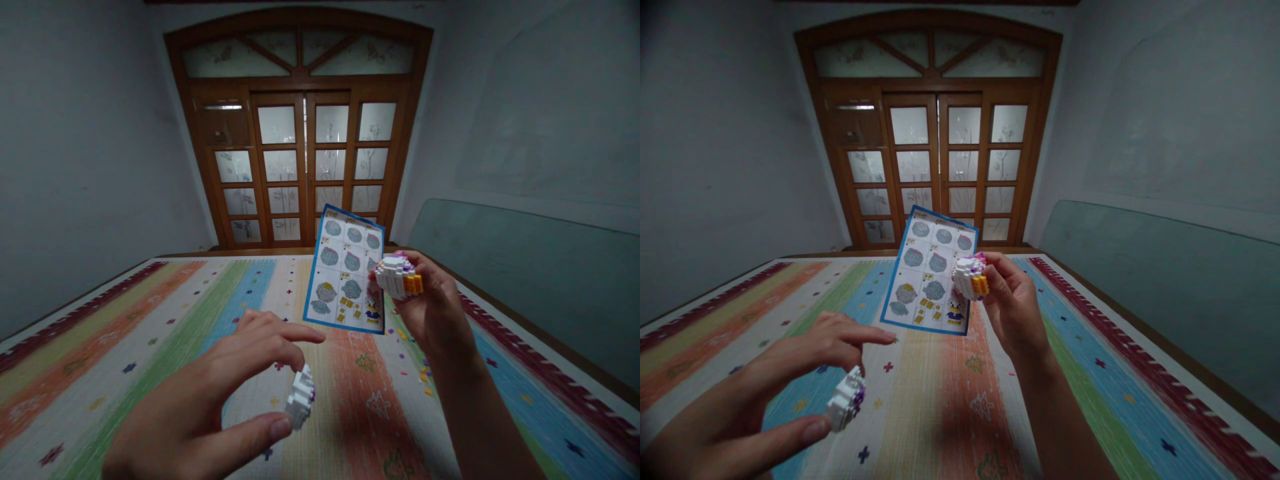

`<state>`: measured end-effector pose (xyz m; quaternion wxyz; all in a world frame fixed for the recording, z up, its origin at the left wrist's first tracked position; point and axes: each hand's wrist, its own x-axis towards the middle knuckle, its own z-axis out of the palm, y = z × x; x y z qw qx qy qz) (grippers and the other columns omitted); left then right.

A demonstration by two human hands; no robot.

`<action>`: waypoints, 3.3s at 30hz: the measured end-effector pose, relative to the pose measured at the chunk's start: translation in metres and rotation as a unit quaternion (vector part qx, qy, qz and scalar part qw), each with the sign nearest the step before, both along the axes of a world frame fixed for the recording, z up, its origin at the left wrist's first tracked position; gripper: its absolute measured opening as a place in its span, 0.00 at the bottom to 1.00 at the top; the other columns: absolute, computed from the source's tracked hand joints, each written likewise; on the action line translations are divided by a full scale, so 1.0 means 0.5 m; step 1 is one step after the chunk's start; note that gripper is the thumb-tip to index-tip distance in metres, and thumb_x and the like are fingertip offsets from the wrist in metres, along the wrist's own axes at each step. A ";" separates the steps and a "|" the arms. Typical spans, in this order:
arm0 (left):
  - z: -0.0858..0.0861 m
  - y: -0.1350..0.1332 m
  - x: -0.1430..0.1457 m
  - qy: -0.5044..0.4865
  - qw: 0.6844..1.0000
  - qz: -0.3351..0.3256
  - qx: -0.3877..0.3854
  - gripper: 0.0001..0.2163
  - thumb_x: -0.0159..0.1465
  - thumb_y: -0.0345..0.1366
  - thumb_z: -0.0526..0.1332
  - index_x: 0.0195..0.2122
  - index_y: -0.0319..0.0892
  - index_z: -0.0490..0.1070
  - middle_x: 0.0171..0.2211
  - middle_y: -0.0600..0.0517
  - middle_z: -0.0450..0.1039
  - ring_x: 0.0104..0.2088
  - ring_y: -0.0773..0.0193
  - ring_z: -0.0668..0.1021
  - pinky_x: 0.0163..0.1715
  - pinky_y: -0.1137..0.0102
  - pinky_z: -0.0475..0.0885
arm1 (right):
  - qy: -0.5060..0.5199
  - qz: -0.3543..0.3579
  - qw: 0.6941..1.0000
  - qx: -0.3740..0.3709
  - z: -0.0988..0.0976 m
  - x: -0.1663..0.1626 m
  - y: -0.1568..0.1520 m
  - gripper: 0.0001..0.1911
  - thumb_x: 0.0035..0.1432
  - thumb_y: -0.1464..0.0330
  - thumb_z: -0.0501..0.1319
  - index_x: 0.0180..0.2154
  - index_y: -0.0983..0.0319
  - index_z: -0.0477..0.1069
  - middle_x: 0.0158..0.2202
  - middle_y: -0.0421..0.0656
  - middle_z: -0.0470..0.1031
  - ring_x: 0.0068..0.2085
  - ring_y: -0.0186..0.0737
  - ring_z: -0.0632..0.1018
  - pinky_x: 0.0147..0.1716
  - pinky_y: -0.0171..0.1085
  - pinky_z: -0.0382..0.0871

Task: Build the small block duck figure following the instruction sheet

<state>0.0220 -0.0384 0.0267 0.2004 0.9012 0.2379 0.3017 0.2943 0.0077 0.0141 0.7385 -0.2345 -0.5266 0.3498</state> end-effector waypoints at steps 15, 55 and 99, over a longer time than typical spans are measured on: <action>-0.001 0.001 0.003 -0.006 1.000 -0.015 0.011 0.20 0.58 0.28 0.61 0.51 0.50 0.63 0.56 0.50 0.68 0.56 0.54 0.69 0.61 0.58 0.55 | 0.020 0.015 1.000 -0.005 0.001 0.000 0.000 0.17 0.41 0.53 0.70 0.31 0.56 0.75 0.27 0.37 0.76 0.27 0.35 0.77 0.27 0.33 0.73; 0.001 0.001 0.001 -0.017 1.000 -0.012 0.013 0.20 0.56 0.28 0.62 0.50 0.49 0.66 0.54 0.49 0.71 0.54 0.54 0.71 0.60 0.58 0.57 | -0.001 0.011 1.000 -0.002 0.000 -0.001 0.000 0.18 0.43 0.52 0.68 0.31 0.56 0.74 0.26 0.38 0.75 0.27 0.36 0.76 0.28 0.35 0.72; 0.003 0.040 0.079 -0.214 0.967 -0.032 -0.131 0.07 0.62 0.34 0.61 0.41 0.40 0.70 0.35 0.49 0.72 0.37 0.64 0.73 0.38 0.72 0.70 | -0.069 -0.001 0.995 -0.069 -0.044 -0.009 0.046 0.18 0.46 0.54 0.67 0.33 0.60 0.73 0.32 0.40 0.76 0.34 0.37 0.75 0.35 0.35 0.69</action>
